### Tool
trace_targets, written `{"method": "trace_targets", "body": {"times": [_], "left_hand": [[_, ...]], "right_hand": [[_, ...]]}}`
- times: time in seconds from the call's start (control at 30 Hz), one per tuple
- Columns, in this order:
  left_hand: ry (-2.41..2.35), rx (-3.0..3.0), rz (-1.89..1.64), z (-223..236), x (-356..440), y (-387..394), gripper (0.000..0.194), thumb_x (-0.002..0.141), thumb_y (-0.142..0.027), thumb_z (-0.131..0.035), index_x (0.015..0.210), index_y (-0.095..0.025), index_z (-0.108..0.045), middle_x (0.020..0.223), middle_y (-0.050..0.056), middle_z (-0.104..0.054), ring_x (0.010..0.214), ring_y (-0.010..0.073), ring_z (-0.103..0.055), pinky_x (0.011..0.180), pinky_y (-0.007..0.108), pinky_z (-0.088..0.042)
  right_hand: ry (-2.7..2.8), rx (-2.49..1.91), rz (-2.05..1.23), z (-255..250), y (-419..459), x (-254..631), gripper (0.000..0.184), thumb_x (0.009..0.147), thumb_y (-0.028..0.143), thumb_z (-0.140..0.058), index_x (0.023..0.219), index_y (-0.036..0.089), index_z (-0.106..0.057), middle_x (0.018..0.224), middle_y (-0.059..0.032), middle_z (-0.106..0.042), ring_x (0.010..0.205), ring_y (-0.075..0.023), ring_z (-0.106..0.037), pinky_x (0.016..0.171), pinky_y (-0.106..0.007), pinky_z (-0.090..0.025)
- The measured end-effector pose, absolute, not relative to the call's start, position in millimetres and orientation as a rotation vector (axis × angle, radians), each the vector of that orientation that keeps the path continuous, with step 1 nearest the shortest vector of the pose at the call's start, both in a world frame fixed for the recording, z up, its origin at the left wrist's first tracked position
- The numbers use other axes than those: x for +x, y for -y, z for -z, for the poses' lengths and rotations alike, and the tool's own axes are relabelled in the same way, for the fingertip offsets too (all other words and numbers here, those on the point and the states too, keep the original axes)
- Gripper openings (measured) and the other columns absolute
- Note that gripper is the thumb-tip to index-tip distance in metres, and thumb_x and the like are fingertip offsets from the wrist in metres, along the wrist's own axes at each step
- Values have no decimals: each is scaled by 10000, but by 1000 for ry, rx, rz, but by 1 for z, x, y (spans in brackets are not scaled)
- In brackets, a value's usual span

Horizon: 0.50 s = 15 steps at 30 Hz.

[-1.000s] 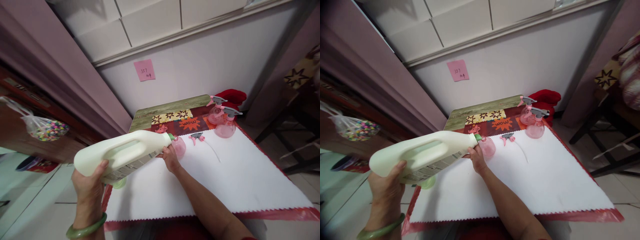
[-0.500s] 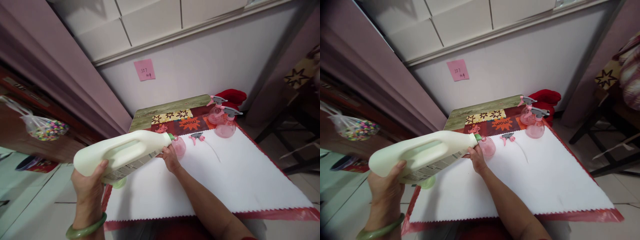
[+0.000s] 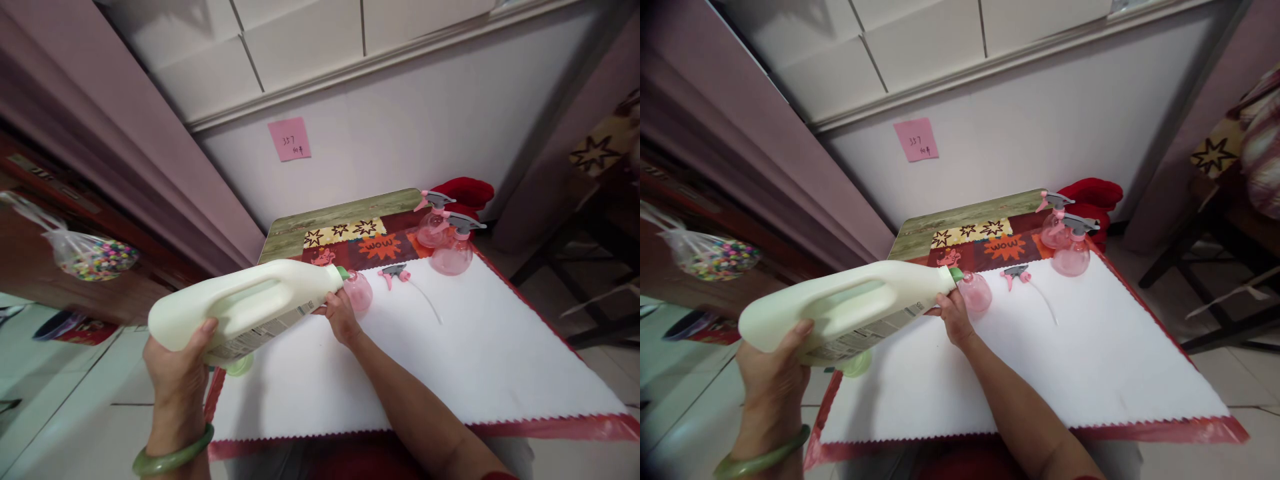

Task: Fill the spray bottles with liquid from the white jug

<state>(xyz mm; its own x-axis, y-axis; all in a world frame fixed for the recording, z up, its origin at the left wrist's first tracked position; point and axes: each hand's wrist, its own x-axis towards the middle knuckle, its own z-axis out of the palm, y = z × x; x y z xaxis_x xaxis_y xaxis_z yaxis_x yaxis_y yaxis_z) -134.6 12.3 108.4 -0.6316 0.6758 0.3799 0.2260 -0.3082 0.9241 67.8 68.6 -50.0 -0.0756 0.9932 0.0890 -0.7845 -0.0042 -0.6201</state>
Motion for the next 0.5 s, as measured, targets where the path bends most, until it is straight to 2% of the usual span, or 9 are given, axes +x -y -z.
{"method": "trace_targets", "body": {"times": [0.5], "left_hand": [[-1652,1150,-1993,-110,-133,-13,495,418,-235,-900,871,-148,-721,901,29,-737,772,166,-634,667,266,-554]], "right_hand": [[606,-444,-1552,47,-67,68,456,834,422,-679,1244,251,-573,1207,-66,-723,1120,-270,-690,849,-463,-660]]}}
